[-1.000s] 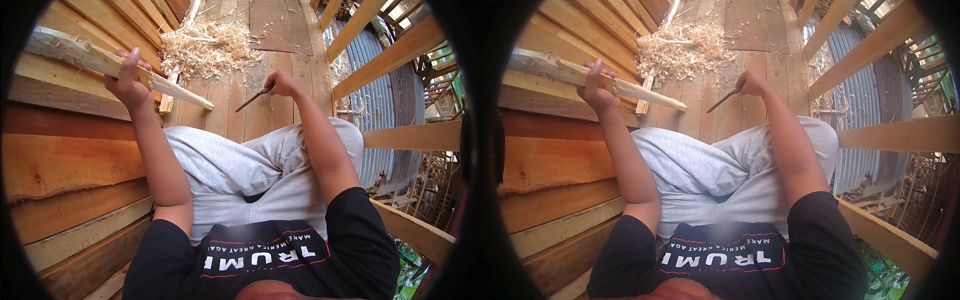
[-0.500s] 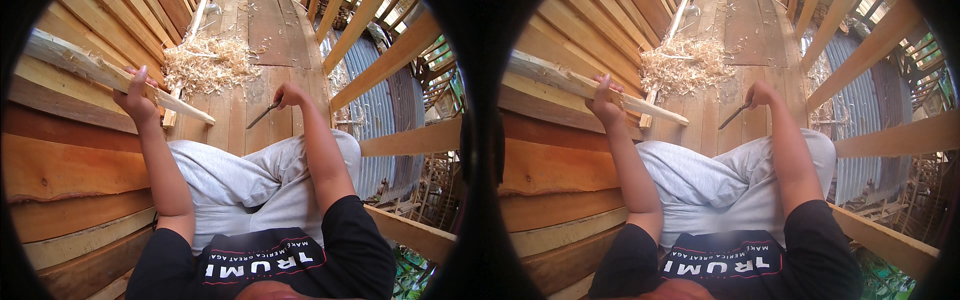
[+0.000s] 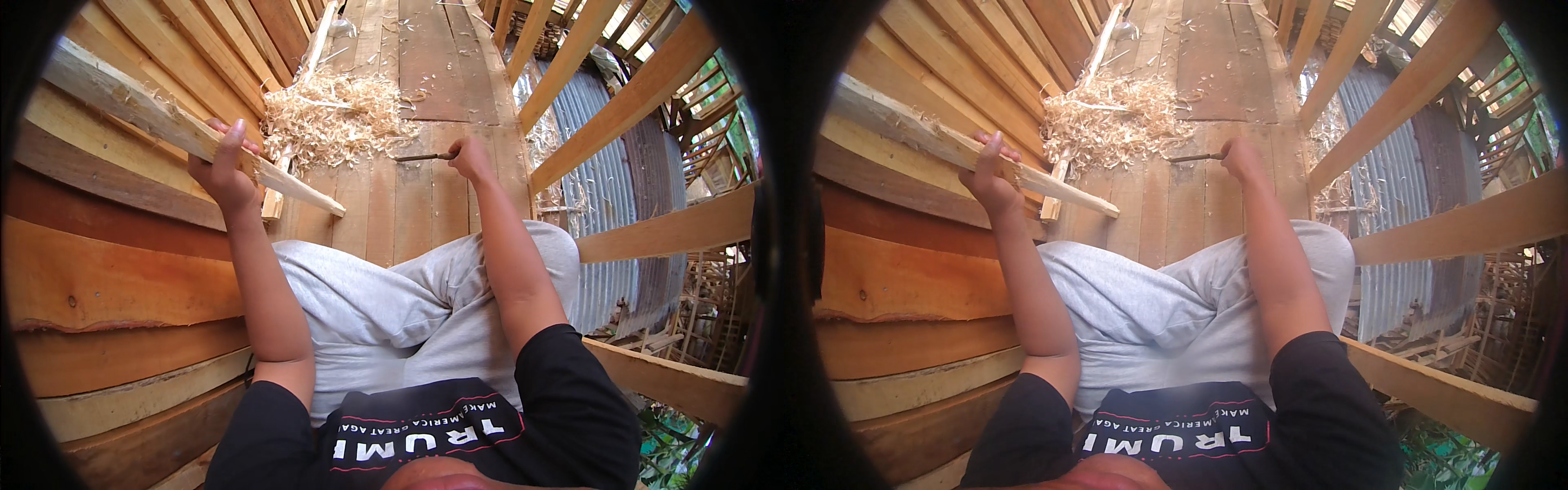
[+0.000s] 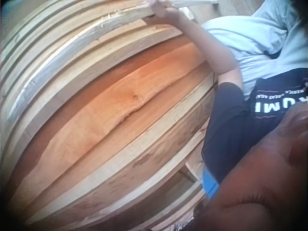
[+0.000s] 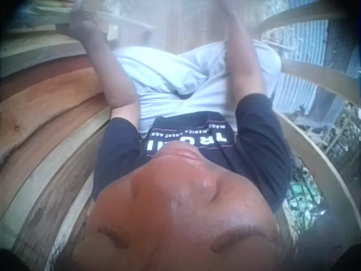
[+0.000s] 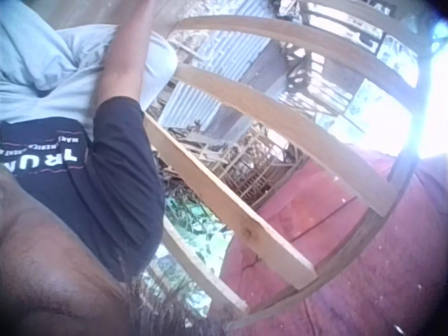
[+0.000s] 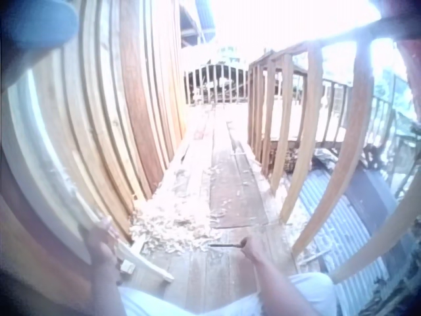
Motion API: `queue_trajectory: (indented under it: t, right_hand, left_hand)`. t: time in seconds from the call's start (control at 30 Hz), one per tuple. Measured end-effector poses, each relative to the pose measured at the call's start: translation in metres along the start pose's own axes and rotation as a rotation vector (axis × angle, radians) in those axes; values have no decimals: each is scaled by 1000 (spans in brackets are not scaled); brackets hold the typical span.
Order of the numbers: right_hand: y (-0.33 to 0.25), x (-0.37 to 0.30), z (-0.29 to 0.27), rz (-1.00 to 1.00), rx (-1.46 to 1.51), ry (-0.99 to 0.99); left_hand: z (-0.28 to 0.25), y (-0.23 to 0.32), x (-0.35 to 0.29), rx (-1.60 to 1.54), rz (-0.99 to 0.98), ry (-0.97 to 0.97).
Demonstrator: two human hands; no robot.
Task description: The person sits cross-legged on a wooden floor and uses a knife to carve a long piece of wood. They hold the wood with their left hand and shave off thin layers with their right hand, creating wood shavings that accumulate on the floor.
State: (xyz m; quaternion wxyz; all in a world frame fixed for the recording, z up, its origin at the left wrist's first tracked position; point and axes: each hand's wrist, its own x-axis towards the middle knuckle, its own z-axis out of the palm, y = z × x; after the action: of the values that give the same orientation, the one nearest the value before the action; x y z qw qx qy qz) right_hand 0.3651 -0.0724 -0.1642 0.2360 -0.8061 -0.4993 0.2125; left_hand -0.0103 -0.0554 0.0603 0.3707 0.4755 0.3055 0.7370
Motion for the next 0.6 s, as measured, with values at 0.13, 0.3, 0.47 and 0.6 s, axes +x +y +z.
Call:
queue_trajectory:
  t: [0.13, 0.3, 0.47, 0.6]
  right_hand:
    - [6, 8, -19, -105, -30, -185]
    - [12, 6, -21, 32, -13, -170]
    - [20, 10, -44, -20, -26, -284]
    - [17, 2, -43, 114, -104, -206]
  left_hand:
    - [-7, 1, 0, -1, 7, -8]
    - [-8, 1, 2, -10, 6, -1]
    - [-6, 4, 1, -12, -3, 7]
    - [-9, 5, 1, 10, -8, 5]
